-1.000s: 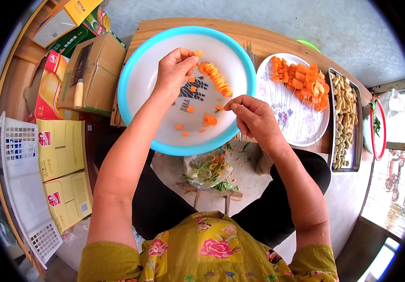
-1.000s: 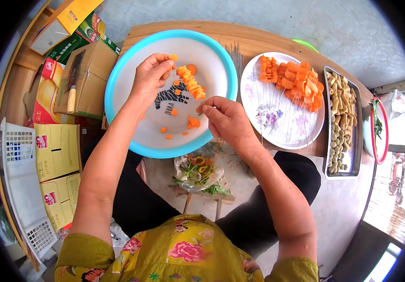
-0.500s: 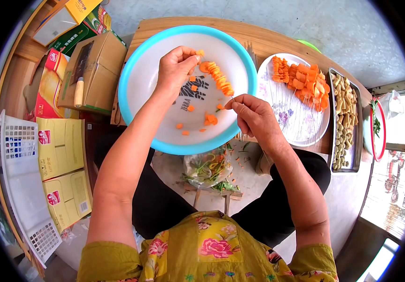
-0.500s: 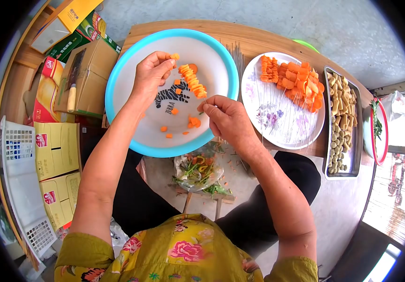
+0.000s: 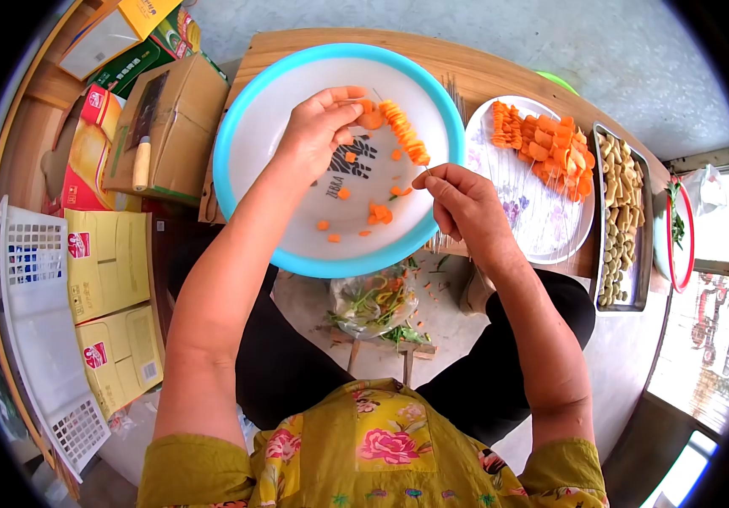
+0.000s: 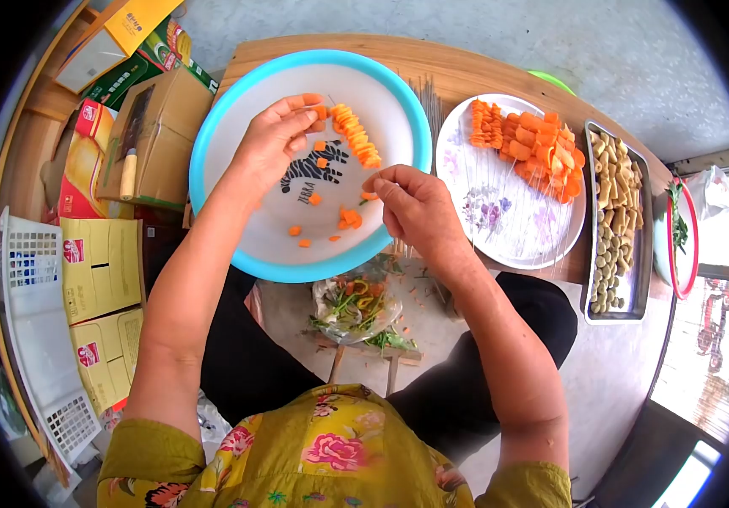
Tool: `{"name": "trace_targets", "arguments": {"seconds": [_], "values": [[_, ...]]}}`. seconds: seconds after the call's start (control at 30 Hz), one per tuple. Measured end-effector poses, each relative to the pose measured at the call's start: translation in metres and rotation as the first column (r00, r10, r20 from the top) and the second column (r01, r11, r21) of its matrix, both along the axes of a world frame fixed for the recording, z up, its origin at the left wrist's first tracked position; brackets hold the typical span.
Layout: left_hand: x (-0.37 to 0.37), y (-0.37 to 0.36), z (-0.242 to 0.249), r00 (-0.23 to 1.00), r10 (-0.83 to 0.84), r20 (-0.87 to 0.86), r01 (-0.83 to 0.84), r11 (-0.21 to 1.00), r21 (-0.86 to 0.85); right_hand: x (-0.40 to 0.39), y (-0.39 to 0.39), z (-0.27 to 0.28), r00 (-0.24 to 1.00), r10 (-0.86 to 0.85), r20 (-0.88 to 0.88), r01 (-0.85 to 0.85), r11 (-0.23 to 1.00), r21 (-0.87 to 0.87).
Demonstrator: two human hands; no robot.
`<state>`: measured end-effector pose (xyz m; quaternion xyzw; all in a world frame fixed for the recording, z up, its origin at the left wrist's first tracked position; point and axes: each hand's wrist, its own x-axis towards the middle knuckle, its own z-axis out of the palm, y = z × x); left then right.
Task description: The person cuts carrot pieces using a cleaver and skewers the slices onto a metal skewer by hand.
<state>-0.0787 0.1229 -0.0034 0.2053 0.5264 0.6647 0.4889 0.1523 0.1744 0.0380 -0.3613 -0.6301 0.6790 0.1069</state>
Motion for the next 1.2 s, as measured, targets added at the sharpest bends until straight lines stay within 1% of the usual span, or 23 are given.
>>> {"name": "trace_targets", "arguments": {"seconds": [0.03,0.1,0.23,0.33,0.5,0.8,1.03,1.2], "values": [[-0.0032,-0.0003,-0.001,1.0,0.002,-0.001,-0.002,1.0,0.0,0.0,-0.0004,-0.0001,1.0,0.013,0.0,-0.013,1.0,-0.014],[-0.0089,-0.0005,-0.0031,0.997,0.058,0.045,-0.057,0.998,-0.014,-0.0007,-0.0031,0.002,0.999,0.028,0.015,-0.028,1.0,-0.001],[-0.0095,-0.0031,-0.0023,0.995,0.085,0.045,-0.083,0.996,-0.041,-0.0014,-0.0052,0.0021,0.998,0.057,0.039,-0.057,0.998,0.0],[-0.0092,-0.0028,-0.0034,0.996,0.088,0.015,-0.087,0.996,-0.03,-0.001,-0.0048,0.0001,0.997,0.066,0.025,-0.066,0.998,0.001],[-0.0073,-0.002,-0.0018,0.989,0.145,-0.022,-0.146,0.988,-0.054,-0.0011,-0.0063,0.0038,0.997,0.074,0.023,-0.074,0.997,-0.004],[-0.0031,0.0001,-0.0028,0.986,0.14,-0.087,-0.143,0.989,-0.038,-0.0024,-0.0075,0.0001,0.998,0.066,0.019,-0.066,0.998,0.006],[-0.0016,-0.0004,0.0004,0.983,0.149,-0.11,-0.154,0.987,-0.038,-0.0029,-0.007,-0.0034,0.997,0.076,0.024,-0.077,0.997,0.023],[-0.0018,-0.0007,0.0006,0.986,0.127,-0.112,-0.131,0.991,-0.03,-0.0039,-0.0076,-0.0031,0.997,0.074,0.036,-0.075,0.997,0.028]]}}
